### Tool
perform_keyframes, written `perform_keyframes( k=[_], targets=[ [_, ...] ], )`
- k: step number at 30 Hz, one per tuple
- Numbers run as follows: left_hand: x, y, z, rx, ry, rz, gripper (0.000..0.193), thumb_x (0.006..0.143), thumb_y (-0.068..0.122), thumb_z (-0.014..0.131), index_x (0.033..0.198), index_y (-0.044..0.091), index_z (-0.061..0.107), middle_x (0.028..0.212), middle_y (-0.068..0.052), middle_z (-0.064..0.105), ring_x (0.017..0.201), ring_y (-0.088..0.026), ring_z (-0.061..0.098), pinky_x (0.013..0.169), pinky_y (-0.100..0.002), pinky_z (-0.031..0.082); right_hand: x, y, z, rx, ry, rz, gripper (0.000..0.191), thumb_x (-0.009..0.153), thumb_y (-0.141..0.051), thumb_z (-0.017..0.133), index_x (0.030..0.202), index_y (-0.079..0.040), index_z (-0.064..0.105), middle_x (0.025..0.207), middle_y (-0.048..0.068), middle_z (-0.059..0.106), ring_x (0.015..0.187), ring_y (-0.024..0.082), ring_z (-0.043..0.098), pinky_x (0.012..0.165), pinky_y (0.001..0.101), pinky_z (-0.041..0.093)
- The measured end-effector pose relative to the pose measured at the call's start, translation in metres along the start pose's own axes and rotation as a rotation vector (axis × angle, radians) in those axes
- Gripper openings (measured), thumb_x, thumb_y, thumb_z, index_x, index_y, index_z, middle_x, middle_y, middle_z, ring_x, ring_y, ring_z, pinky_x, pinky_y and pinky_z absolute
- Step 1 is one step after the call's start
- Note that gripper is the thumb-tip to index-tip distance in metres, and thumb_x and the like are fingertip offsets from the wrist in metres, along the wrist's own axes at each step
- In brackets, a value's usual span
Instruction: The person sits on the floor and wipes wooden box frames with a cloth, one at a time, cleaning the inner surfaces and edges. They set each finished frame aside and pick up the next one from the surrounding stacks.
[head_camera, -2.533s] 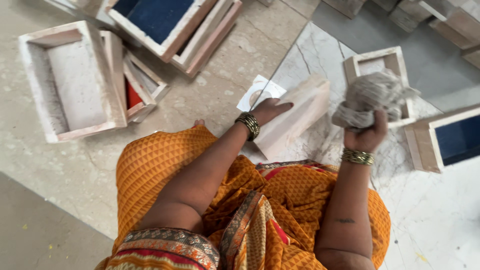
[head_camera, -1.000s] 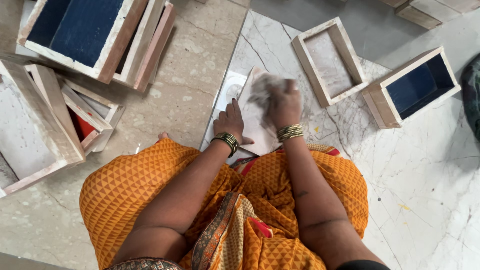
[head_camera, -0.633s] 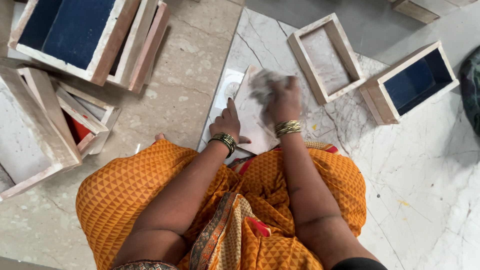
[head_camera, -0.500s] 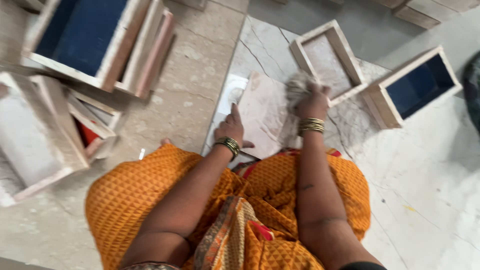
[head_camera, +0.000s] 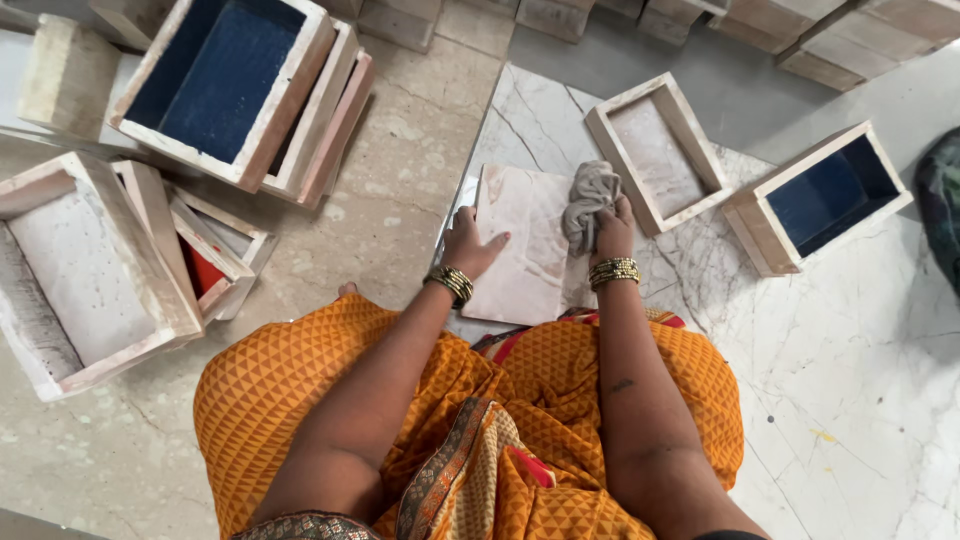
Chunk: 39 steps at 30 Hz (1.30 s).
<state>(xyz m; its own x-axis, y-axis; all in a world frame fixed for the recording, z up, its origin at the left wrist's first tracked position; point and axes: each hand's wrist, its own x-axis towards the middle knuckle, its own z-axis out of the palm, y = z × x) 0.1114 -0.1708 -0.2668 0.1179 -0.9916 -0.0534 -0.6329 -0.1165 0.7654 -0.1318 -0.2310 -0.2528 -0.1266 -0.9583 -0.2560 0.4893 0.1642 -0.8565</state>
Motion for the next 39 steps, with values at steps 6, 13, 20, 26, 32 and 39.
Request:
perform_keyframes(
  k=[6,13,20,26,32,39],
  targets=[
    [-0.001,0.015,-0.015,-0.753,0.24,-0.262,0.09,0.069,0.048,0.086,0.129,-0.001,0.041,0.122,-0.019,0.063,0.11,-0.031,0.067,0.097,-0.042,0.056,-0.03,-0.024,0.023,0.249,-0.032,-0.074,0.057,0.088,0.007,0.041,0.142,-0.007,0.051,0.131,0.015,0.065,0.111,0.027,0.069,0.092,0.0384,0.062],
    [-0.026,0.033,-0.046,-0.359,0.055,-0.213,0.103,0.061,0.041,0.098,0.141,0.003,0.046,0.134,-0.02,0.043,0.12,-0.034,0.057,0.098,-0.041,0.055,-0.058,-0.042,0.017,0.364,-0.214,-0.103,0.054,0.091,0.008,0.041,0.144,-0.005,0.046,0.136,0.016,0.062,0.121,0.029,0.066,0.099,0.041,0.06],
    [-0.071,0.047,-0.071,-0.058,0.071,0.062,0.083,0.06,0.037,0.097,0.127,0.014,0.052,0.119,-0.014,0.066,0.112,-0.037,0.063,0.096,-0.047,0.055,-0.104,-0.066,0.015,0.288,-0.181,-0.154,0.054,0.093,0.004,0.042,0.144,-0.01,0.047,0.135,0.016,0.062,0.117,0.03,0.065,0.095,0.0417,0.061],
    [-0.099,0.058,-0.085,-0.018,0.153,0.147,0.083,0.067,0.03,0.094,0.134,0.015,0.048,0.111,-0.019,0.068,0.104,-0.042,0.059,0.088,-0.049,0.052,-0.136,-0.105,0.044,0.222,-0.304,-0.226,0.043,0.103,-0.015,0.047,0.146,-0.009,0.048,0.138,0.015,0.062,0.119,0.025,0.067,0.098,0.0384,0.061],
    [-0.111,0.068,-0.1,0.036,0.204,0.252,0.076,0.066,0.031,0.094,0.126,0.013,0.053,0.102,-0.017,0.073,0.093,-0.044,0.061,0.084,-0.052,0.05,-0.186,-0.1,0.112,-1.606,-0.035,-0.973,0.037,0.087,-0.038,0.067,0.124,-0.039,0.068,0.15,0.006,0.055,0.097,0.022,0.067,0.084,0.0398,0.061],
    [-0.119,0.077,-0.112,0.006,0.152,0.284,0.071,0.07,0.033,0.091,0.128,0.012,0.055,0.095,-0.016,0.074,0.089,-0.037,0.071,0.079,-0.047,0.057,-0.227,-0.114,0.151,-1.763,-0.018,-0.782,0.055,0.074,-0.042,0.084,0.12,-0.019,0.066,0.143,0.014,0.042,0.106,0.042,0.058,0.074,0.0506,0.058]
  ],
)
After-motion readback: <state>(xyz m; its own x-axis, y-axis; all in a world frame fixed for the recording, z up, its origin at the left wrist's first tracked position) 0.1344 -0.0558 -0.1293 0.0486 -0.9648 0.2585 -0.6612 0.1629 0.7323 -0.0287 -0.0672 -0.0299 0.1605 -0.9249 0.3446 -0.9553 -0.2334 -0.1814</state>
